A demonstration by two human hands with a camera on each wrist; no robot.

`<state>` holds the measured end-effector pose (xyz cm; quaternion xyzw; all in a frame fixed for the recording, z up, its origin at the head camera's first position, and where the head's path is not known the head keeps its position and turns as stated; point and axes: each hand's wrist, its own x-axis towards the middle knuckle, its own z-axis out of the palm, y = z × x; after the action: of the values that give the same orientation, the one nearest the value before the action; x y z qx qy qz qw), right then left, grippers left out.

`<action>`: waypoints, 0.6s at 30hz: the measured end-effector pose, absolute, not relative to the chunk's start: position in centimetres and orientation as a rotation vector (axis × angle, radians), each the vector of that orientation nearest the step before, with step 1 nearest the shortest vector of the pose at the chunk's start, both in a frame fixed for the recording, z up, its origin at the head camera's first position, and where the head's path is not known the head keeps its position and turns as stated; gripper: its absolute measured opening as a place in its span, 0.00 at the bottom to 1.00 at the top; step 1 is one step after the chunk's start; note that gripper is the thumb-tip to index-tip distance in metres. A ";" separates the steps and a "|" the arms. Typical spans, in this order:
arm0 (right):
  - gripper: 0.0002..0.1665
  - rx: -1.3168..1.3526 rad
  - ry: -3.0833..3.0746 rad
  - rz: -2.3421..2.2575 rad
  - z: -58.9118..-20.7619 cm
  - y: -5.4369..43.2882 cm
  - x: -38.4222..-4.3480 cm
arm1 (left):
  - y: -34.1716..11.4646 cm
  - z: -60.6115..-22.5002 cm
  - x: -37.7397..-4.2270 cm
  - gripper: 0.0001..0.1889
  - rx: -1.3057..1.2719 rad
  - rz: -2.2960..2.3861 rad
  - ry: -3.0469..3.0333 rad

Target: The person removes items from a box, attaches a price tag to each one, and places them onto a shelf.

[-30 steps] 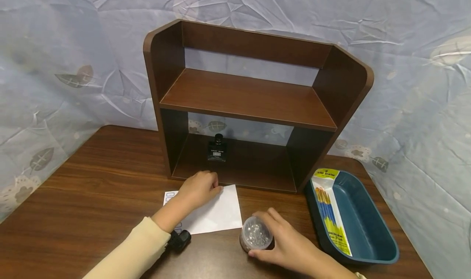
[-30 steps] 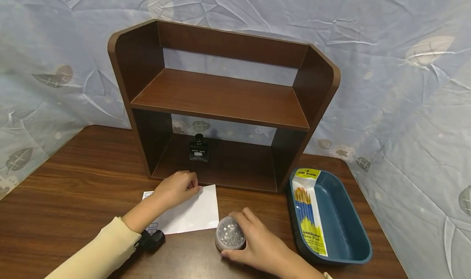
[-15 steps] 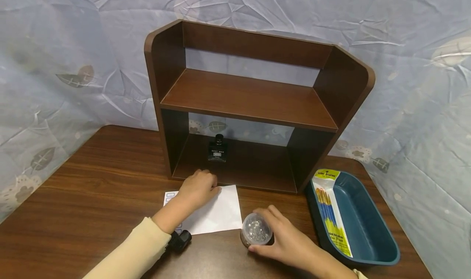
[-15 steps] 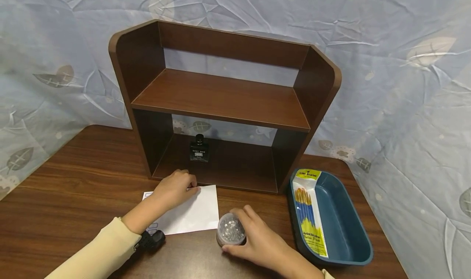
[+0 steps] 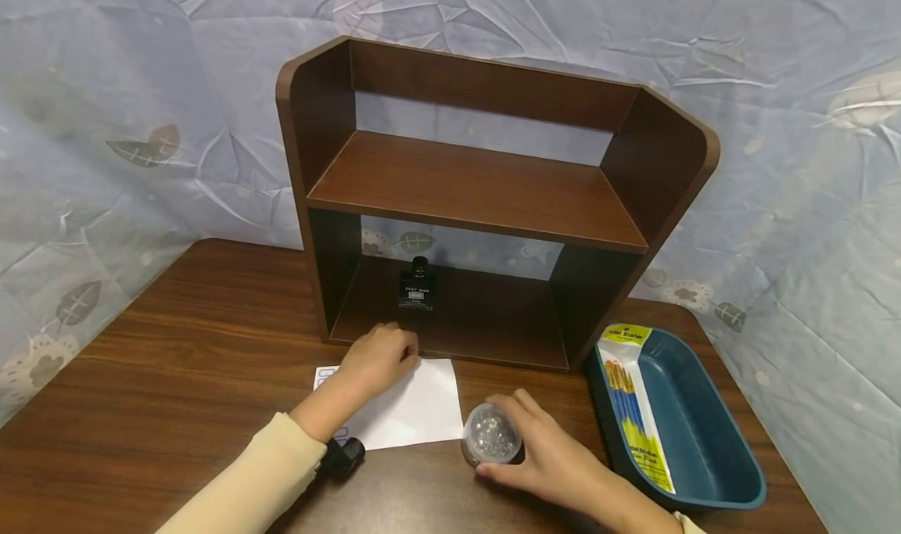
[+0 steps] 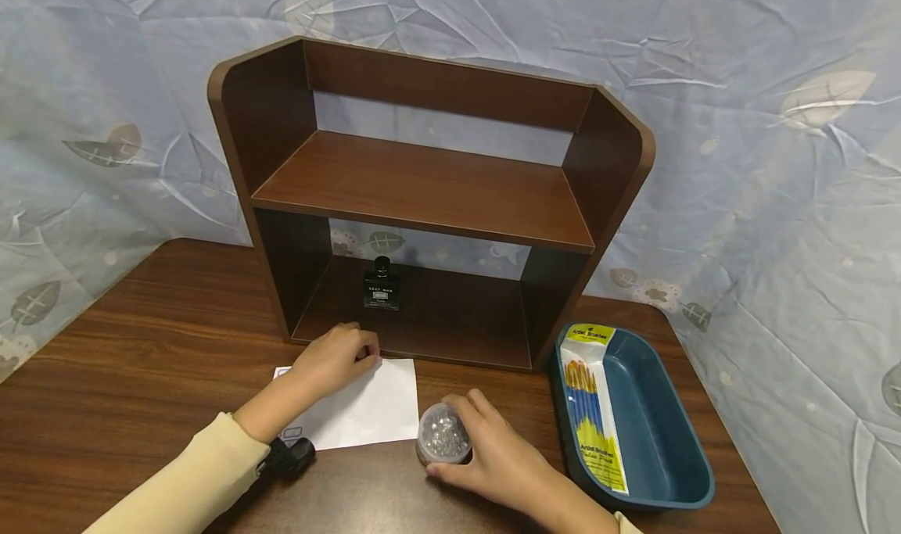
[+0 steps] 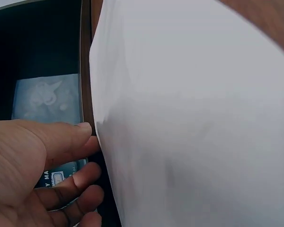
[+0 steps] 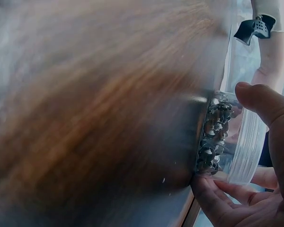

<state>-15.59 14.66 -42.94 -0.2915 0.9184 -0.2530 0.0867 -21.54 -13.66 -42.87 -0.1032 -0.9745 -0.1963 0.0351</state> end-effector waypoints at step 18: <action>0.47 -0.861 2.741 -0.737 -42.8 14.4 -15.5 | -13.4 -43.2 -21.6 0.10 -0.344 -0.609 -3.026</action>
<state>-15.54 14.36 -42.81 -0.2892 0.9206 -0.2475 0.0876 -21.62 -13.39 -43.16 -0.1106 -0.9742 -0.1960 0.0177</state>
